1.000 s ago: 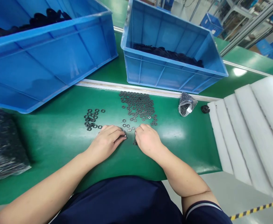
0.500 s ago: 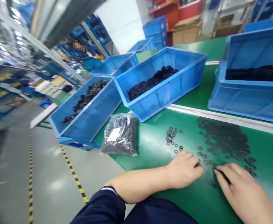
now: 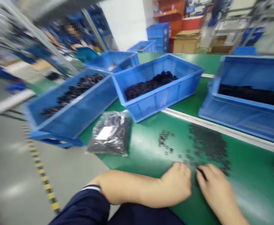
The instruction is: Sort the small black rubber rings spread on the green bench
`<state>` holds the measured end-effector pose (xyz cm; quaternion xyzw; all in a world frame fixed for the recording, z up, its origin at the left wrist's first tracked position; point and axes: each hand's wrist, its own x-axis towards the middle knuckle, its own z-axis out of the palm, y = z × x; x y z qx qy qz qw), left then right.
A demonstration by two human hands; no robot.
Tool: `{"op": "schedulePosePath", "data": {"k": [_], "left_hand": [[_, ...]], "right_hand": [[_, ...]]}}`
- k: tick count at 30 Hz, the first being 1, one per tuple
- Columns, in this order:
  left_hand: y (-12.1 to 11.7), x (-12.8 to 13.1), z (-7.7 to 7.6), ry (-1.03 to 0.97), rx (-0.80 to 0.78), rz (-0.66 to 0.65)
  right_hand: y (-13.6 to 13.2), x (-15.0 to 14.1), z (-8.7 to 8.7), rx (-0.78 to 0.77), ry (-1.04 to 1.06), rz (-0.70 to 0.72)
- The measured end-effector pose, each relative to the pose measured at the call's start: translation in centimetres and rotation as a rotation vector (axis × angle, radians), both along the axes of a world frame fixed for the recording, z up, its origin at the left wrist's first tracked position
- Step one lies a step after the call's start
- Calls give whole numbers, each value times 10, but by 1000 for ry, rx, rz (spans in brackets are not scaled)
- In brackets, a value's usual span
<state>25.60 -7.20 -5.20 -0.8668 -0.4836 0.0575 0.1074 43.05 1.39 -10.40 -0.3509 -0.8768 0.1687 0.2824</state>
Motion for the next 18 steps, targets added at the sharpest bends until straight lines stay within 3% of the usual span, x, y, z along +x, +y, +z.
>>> {"op": "schedulePosePath", "data": {"k": [3, 8, 12, 18], "left_hand": [[3, 1, -11, -175, -93, 124], [7, -8, -38, -411, 34, 22], [11, -18, -39, -553, 109, 28], [34, -51, -41, -747, 151, 224]], "right_hand": [[-4, -7, 17, -21, -105, -27], [2, -16, 23, -63, -109, -87], [6, -25, 23, -39, -80, -94], [12, -30, 15, -49, -142, -56]]}}
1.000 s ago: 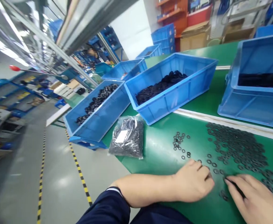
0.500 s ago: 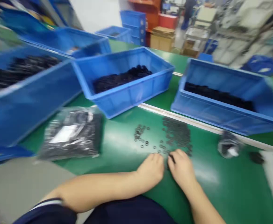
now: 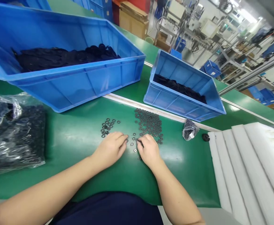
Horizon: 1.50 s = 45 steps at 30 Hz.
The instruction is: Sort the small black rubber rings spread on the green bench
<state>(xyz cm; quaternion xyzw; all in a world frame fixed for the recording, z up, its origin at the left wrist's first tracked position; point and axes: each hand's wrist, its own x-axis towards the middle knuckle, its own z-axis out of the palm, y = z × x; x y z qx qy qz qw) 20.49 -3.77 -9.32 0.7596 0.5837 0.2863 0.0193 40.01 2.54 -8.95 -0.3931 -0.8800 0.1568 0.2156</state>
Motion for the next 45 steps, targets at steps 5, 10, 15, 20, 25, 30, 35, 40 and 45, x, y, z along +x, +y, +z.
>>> {"op": "schedulePosePath", "data": {"k": [5, 10, 15, 20, 25, 30, 35, 40, 45], "left_hand": [[7, -11, -6, -64, -28, 34], [4, -6, -2, -39, -28, 20], [3, -6, -1, -13, -31, 14], [2, -4, 0, 0, -66, -7], [0, 1, 3, 23, -67, -104], [0, 4, -1, 12, -34, -112], [0, 3, -9, -6, 53, -70], [2, 1, -5, -3, 88, -53], [5, -8, 4, 18, 22, -39]], "right_hand": [[-5, 5, 0, 5, 17, -22], [-20, 10, 9, 60, -83, 12], [-26, 9, 13, 76, -243, 13], [-27, 9, 12, 95, -270, 32], [-28, 8, 11, 97, -294, 35], [-29, 3, 13, 93, -322, 26], [-31, 0, 12, 99, -286, -10], [-32, 0, 8, 118, -304, -9], [-31, 1, 8, 110, -334, -33]]}}
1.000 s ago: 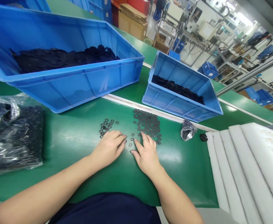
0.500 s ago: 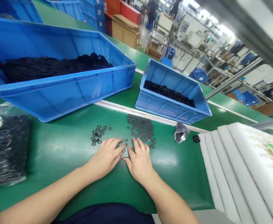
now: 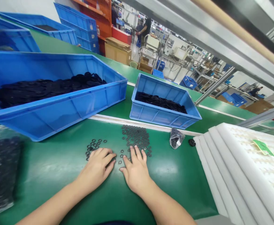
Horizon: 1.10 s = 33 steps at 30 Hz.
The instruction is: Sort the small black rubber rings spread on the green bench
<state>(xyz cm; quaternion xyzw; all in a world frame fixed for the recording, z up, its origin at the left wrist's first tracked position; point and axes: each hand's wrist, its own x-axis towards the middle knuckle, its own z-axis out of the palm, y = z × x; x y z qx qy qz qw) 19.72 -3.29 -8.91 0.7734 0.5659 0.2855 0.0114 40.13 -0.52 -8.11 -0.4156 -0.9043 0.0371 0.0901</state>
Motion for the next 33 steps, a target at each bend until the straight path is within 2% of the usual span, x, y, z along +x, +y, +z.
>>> {"op": "schedulePosePath", "data": {"k": [5, 9, 14, 18, 23, 26, 29, 33], "left_hand": [[0, -6, 0, 107, -64, -123], [0, -3, -5, 96, -81, -165], [-5, 6, -9, 82, -41, -181], [-5, 13, -10, 97, -30, -172], [8, 32, -14, 135, 16, -123], [16, 40, -17, 105, 76, -152], [14, 33, -17, 9, 113, -174], [6, 11, -14, -69, 78, -111]], "right_hand": [[6, 13, 5, -43, 18, -30], [10, 24, 5, -40, 86, -32], [15, 28, 4, 0, 202, -74], [17, 27, 0, -51, 216, -97], [24, 26, -4, -77, 220, -112], [28, 33, 0, -65, 252, -164], [29, 43, 7, -139, 299, -206], [21, 40, 7, -150, 307, -110]]}}
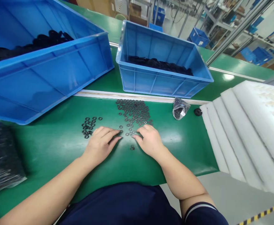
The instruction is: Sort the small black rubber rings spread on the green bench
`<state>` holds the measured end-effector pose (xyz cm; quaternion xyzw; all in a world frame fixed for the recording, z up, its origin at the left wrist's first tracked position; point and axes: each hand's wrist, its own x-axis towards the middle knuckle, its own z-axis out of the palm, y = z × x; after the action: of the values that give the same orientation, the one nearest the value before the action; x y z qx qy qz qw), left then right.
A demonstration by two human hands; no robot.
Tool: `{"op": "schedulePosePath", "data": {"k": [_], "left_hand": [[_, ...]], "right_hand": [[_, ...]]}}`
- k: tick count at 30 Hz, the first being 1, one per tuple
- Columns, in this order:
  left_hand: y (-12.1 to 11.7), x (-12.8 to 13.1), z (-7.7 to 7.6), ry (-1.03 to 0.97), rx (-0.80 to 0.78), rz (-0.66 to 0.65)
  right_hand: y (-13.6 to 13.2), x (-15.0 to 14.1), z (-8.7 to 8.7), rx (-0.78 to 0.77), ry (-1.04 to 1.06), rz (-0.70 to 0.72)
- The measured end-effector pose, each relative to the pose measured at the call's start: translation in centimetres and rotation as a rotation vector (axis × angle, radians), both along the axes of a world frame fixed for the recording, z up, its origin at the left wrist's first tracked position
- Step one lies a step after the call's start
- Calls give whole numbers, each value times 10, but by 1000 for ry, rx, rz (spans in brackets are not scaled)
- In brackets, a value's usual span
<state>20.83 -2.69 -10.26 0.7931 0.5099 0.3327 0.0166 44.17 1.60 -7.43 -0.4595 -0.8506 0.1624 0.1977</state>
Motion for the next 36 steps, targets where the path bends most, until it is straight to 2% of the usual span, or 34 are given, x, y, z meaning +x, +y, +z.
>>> {"op": "schedulePosePath", "data": {"k": [4, 8, 13, 16, 19, 21, 25, 29, 31, 33, 36], "left_hand": [[1, -8, 1, 77, -63, 47], [11, -1, -1, 156, -87, 69], [11, 2, -6, 162, -56, 20], [3, 3, -8, 148, -47, -5], [-1, 4, -7, 132, -64, -21], [-1, 4, -7, 123, -78, -9], [-2, 4, -2, 119, -76, 39], [-12, 12, 7, 105, -44, -44], [-15, 14, 11, 95, -36, -76], [-15, 11, 13, 97, -31, -32], [-11, 0, 12, 129, -37, 43]], "right_hand": [[-2, -23, -11, 59, -118, 91], [14, -37, -19, 55, -201, 28], [22, -19, -14, 47, -91, -95], [12, -1, -7, -51, -2, -52], [5, 7, -5, -164, -9, 13], [3, 5, -5, -191, -60, 26], [2, -4, -5, -148, -209, 1], [-7, -7, 2, -130, -349, 44], [-11, -9, 3, -126, -371, 122], [-11, -13, 1, -112, -353, 163], [0, -20, -7, -74, -312, 85]]}}
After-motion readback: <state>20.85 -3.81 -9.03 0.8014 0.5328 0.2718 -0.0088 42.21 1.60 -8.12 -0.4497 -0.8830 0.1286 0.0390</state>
